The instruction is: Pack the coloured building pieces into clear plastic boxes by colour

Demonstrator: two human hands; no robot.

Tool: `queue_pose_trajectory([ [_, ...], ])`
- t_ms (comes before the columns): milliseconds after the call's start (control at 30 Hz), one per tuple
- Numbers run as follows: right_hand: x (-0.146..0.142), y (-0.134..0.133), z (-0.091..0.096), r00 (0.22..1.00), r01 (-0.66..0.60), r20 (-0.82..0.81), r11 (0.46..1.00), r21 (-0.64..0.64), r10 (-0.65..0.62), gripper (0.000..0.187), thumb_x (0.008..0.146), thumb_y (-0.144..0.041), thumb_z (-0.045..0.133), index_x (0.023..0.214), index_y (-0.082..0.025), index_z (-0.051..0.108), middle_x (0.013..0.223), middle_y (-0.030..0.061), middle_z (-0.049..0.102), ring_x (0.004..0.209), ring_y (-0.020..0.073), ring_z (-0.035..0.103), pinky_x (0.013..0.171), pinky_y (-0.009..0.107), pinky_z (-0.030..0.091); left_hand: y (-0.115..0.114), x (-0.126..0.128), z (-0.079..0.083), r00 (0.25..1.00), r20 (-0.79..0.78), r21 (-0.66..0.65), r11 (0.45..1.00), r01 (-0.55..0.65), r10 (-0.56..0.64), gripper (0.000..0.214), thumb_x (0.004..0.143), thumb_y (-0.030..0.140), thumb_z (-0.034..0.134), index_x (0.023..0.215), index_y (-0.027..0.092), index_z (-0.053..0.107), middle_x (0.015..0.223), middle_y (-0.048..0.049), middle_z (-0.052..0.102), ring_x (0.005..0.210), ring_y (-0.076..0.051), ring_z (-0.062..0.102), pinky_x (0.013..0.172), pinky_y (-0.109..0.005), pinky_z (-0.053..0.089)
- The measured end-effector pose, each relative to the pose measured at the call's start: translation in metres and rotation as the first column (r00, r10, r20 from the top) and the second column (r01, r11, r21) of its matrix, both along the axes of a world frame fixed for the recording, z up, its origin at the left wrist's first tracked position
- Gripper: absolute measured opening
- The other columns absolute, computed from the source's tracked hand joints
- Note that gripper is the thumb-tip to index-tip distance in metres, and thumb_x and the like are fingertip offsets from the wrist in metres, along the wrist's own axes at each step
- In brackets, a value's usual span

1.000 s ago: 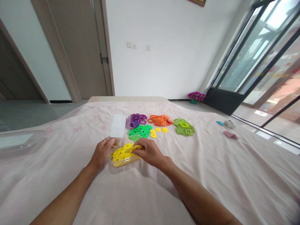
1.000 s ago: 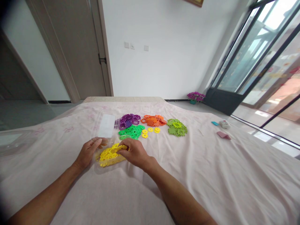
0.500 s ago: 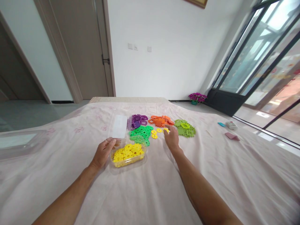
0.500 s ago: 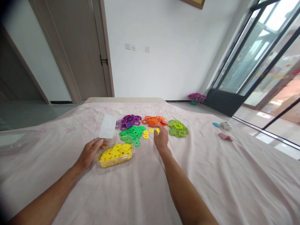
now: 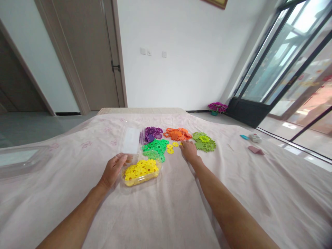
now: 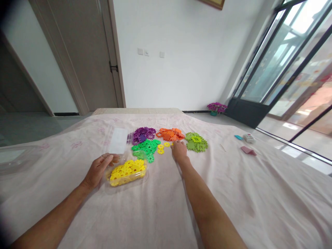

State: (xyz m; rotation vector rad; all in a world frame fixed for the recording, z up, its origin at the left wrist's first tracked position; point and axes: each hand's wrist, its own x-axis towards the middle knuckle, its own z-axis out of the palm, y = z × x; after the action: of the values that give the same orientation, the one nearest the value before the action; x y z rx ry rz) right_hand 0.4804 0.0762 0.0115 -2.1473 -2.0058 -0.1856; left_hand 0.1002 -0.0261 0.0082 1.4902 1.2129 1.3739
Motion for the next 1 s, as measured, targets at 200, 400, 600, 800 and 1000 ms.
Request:
queue_pose_trajectory([
  [200,0.004,0.005,-0.005,0.998,0.055,-0.026,0.996,0.065,-0.054,0.033,0.102,-0.028,0.036,0.107,-0.016,0.066,0.107,0.0127,0.068,0.102,0.0235,0.057,0.083,0.03,0.038,0.0,0.001,0.002,1.0,-0.003,0.003,1.0,-0.001,0.001,0.041,0.089,0.05,0.058,0.097,0.014,0.074,0.098,-0.0114,0.074,0.086,-0.023,0.066,0.076,-0.035,0.05],
  [400,0.004,0.007,-0.004,0.973,0.15,-0.192,0.982,0.119,-0.126,0.038,0.103,-0.03,0.031,0.111,-0.017,0.067,0.103,0.0118,0.071,0.095,0.0219,0.062,0.079,0.029,0.04,-0.001,0.002,0.003,1.0,0.0,-0.007,1.0,-0.004,0.004,0.041,0.089,0.051,0.058,0.097,0.014,0.074,0.097,-0.0109,0.074,0.086,-0.023,0.067,0.077,-0.034,0.05],
  [600,-0.014,-0.012,-0.003,0.876,0.032,-0.469,0.957,0.288,0.111,0.033,0.099,-0.033,0.04,0.116,-0.021,0.066,0.106,0.007,0.073,0.095,0.0205,0.065,0.085,0.029,0.044,-0.001,0.003,0.004,1.0,0.014,-0.022,1.0,-0.014,0.015,0.041,0.087,0.051,0.06,0.097,0.014,0.074,0.096,-0.0107,0.075,0.086,-0.023,0.067,0.077,-0.034,0.05],
  [800,-0.077,-0.037,0.018,0.535,-0.157,-0.67,0.84,0.52,0.515,0.031,0.095,-0.038,0.044,0.103,-0.02,0.069,0.093,0.0048,0.071,0.081,0.0172,0.066,0.076,0.027,0.051,-0.002,0.003,0.006,1.0,0.013,-0.012,1.0,-0.02,0.02,0.042,0.085,0.053,0.061,0.093,0.014,0.075,0.096,-0.0117,0.075,0.086,-0.024,0.067,0.076,-0.034,0.051],
  [1000,-0.13,-0.069,0.036,0.222,-0.443,-0.78,0.773,0.454,0.585,0.03,0.095,-0.044,0.049,0.103,-0.023,0.069,0.079,0.0005,0.067,0.061,0.0127,0.06,0.057,0.023,0.049,-0.002,0.002,0.006,1.0,-0.017,-0.015,1.0,-0.012,0.012,0.04,0.087,0.051,0.059,0.096,0.015,0.075,0.099,-0.0117,0.074,0.089,-0.024,0.066,0.078,-0.035,0.051],
])
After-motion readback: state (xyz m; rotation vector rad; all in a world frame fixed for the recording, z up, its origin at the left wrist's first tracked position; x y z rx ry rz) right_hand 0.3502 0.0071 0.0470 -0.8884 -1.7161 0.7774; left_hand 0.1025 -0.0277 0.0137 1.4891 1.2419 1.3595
